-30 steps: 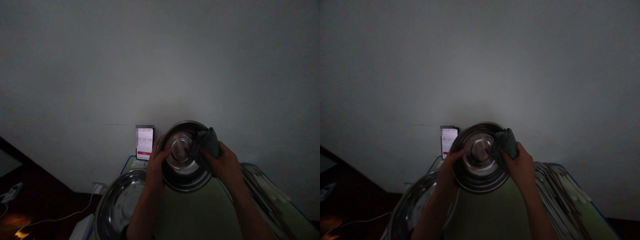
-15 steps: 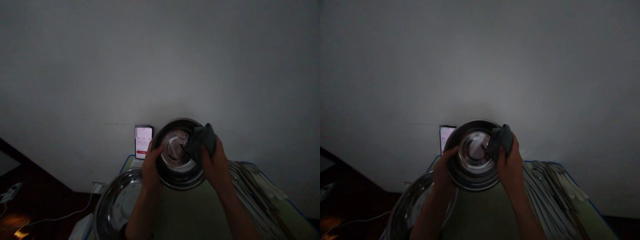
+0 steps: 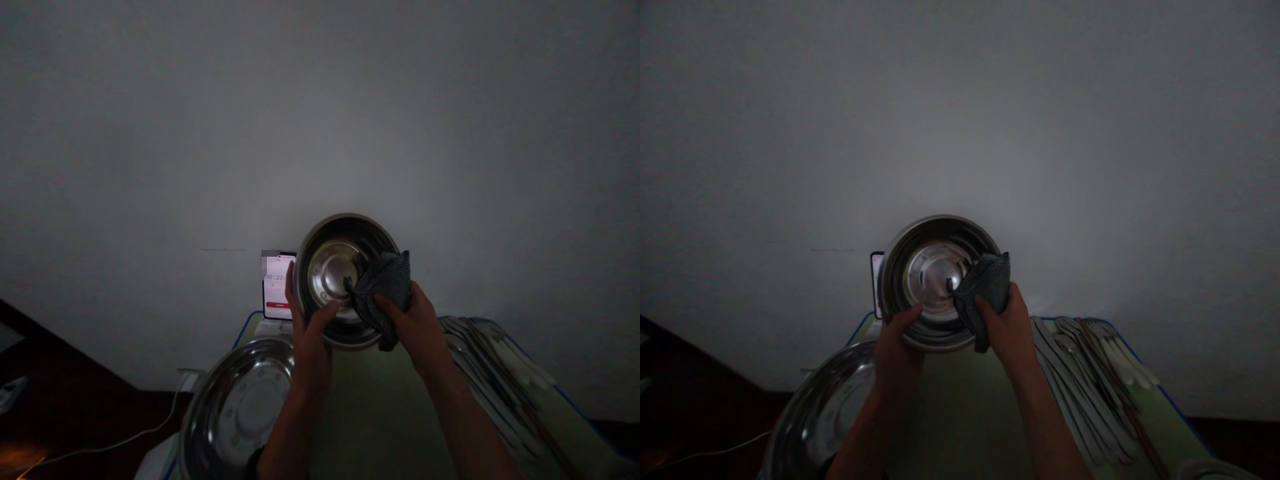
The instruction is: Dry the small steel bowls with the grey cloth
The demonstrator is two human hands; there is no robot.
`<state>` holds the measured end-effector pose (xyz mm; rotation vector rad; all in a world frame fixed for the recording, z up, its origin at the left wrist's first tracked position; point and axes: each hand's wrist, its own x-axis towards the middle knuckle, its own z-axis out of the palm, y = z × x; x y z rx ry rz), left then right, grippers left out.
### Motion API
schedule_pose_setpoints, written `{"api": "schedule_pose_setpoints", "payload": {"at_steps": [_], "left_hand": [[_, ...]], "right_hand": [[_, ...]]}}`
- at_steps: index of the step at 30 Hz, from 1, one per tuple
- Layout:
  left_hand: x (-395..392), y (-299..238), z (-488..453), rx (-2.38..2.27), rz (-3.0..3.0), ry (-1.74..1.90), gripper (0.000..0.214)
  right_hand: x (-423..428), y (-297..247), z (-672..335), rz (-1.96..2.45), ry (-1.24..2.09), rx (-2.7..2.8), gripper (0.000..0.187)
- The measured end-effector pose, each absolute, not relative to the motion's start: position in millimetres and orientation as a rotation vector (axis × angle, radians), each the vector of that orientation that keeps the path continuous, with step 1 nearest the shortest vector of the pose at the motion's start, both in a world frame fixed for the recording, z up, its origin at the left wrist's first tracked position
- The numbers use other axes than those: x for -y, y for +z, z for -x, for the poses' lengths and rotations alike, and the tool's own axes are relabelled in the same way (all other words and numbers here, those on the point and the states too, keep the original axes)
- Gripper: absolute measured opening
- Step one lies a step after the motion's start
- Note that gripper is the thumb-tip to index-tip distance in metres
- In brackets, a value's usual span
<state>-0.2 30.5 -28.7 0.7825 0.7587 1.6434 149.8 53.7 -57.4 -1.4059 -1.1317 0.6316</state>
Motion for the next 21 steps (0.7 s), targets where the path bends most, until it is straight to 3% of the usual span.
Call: {"api": "schedule_pose_setpoints", "payload": {"at_steps": [10,13,17,21], "left_hand": [[-27,-15,9,-0.618,-0.842,1.490,0.053],[-24,-13,0,-0.602,-0.827,1.505,0.052],[-20,-13,-8,-0.538,-0.851,1.561,0.047],[-16,-10,-10,-0.539,-0.879,1.615,0.045]], "right_hand": [[-45,-45,-181,1.491,0.332,1.376,0.023],[-46,-45,-173,1.470,0.202,1.216,0.028],[-52,-49,-166,1.246,-0.015,1.013,0.051],[-53,-47,-169,1.212,-0.009,1.034,0.038]]}}
